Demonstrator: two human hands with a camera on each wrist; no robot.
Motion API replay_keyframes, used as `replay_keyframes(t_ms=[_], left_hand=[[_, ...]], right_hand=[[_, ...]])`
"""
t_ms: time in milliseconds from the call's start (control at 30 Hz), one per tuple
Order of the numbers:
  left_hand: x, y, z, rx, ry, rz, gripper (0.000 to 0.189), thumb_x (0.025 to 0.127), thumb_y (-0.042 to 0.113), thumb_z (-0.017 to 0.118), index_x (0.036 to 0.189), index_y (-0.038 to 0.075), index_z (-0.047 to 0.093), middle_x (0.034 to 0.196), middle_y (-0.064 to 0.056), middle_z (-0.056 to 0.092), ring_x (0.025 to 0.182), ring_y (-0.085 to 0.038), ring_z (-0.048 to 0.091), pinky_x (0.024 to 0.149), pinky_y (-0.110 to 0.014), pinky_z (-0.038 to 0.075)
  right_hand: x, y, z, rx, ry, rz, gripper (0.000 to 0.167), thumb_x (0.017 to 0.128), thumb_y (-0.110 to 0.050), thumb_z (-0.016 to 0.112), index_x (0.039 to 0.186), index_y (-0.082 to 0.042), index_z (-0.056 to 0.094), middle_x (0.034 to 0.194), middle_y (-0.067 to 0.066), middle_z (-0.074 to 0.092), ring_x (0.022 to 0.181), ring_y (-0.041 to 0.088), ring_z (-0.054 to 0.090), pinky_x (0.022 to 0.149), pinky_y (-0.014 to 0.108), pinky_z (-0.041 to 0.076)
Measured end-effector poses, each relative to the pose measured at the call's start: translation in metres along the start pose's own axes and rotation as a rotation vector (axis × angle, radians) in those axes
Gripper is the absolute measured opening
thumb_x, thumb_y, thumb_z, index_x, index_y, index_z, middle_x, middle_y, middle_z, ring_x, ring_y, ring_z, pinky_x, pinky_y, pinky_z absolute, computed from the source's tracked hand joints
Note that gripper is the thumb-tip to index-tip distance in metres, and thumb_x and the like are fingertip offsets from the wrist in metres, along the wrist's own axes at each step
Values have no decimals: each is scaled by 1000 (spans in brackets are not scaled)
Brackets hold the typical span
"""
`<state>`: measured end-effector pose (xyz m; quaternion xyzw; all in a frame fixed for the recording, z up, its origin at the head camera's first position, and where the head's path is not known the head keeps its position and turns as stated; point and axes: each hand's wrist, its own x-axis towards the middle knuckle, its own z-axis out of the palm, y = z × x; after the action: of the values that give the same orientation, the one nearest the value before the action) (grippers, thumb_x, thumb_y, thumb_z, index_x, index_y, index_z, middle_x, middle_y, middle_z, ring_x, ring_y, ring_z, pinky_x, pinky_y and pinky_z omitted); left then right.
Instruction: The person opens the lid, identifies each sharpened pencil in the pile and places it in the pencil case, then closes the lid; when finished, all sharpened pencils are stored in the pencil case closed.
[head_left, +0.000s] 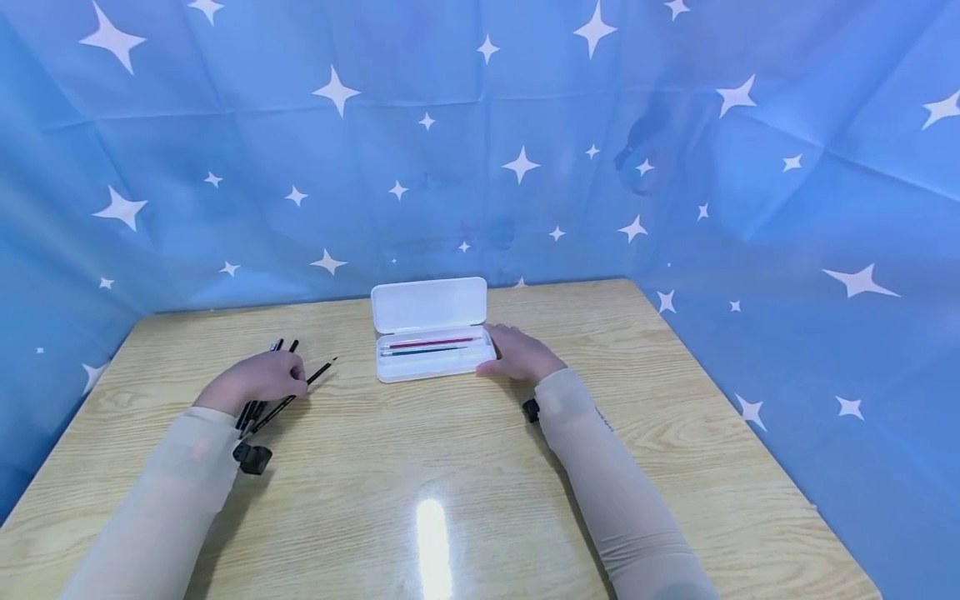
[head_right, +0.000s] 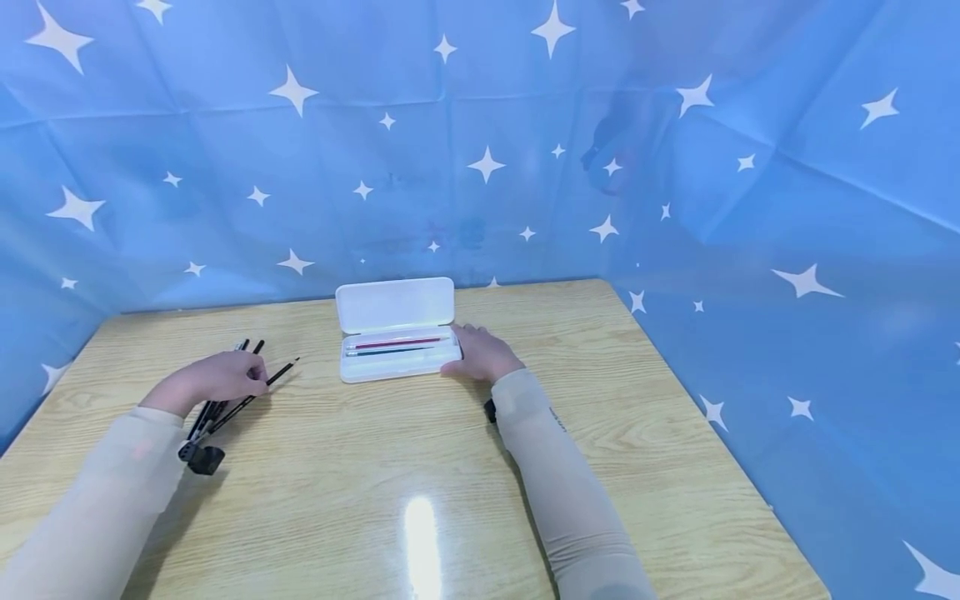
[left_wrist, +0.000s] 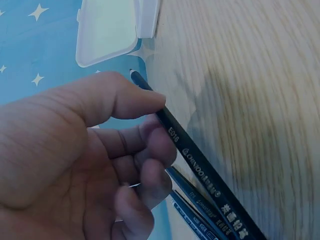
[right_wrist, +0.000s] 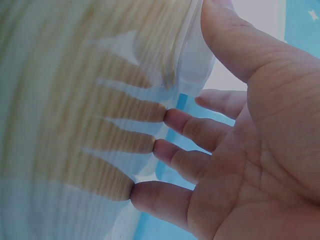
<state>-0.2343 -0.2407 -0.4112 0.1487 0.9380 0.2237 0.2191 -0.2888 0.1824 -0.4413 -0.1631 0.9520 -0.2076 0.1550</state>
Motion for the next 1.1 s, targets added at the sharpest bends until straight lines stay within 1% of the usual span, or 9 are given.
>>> replay_keyframes(t_ms=[267,433,533,633,700,800,933,1000,1100], left_hand=[[-1,0,-4,-7,18,28,15,98,14,57,85,6,53,69,-1,44,57,-14,34,61,-33,35],[-3,1,-6,-31,42,43,11,94,13,59,88,6,55,73,-3,48,60,-16,39,60,-33,36],[-4,0,-9,-25,61,74,12,94,12,61,98,0,59,80,-5,57,65,-17,46,62,-34,41],[-5,-3,-11,-42,75,110,25,96,10,63,115,-6,60,88,-8,64,71,-18,55,65,-35,47],[-6,-5,-13,-66,84,123,32,97,9,64,124,-7,58,93,-10,66,75,-19,59,66,-36,49],[-6,-7,-15,-80,118,148,32,100,10,63,127,-6,58,95,-11,68,78,-21,63,68,-38,50],[-7,-7,-16,-53,186,178,32,101,12,62,128,-4,59,97,-10,70,82,-24,66,73,-40,49],[-8,-6,-16,-58,213,182,33,102,12,62,130,-5,59,97,-11,70,78,-23,66,70,-38,50],[-9,-5,-17,-92,230,164,38,103,12,60,137,-5,55,100,-13,70,65,-20,60,61,-34,49]], right_hand=[[0,0,0,-7,16,-29,85,95,-44,71,162,-16,27,161,12,35,148,32,31,116,50,32],[0,1,0,-20,9,-27,87,95,-44,71,163,-15,24,163,13,32,150,32,27,117,50,30],[1,2,0,-23,3,-21,88,95,-45,70,163,-15,22,164,13,29,151,32,24,118,50,29],[1,2,0,-18,0,-13,89,95,-46,70,163,-16,22,165,13,28,152,32,23,119,50,28],[2,2,0,-16,0,-12,90,95,-46,70,163,-15,21,165,14,27,152,33,23,118,51,28],[2,3,1,-16,2,-9,90,95,-47,70,163,-16,22,164,13,28,151,32,24,118,51,29],[2,3,1,-19,3,-6,89,94,-47,70,163,-17,22,164,12,29,151,32,25,117,50,30],[1,2,1,-19,2,-5,89,94,-48,70,163,-17,22,165,12,28,152,32,24,118,50,30],[1,1,1,-13,0,-4,90,95,-47,70,163,-17,21,165,12,27,152,31,22,119,49,28]])
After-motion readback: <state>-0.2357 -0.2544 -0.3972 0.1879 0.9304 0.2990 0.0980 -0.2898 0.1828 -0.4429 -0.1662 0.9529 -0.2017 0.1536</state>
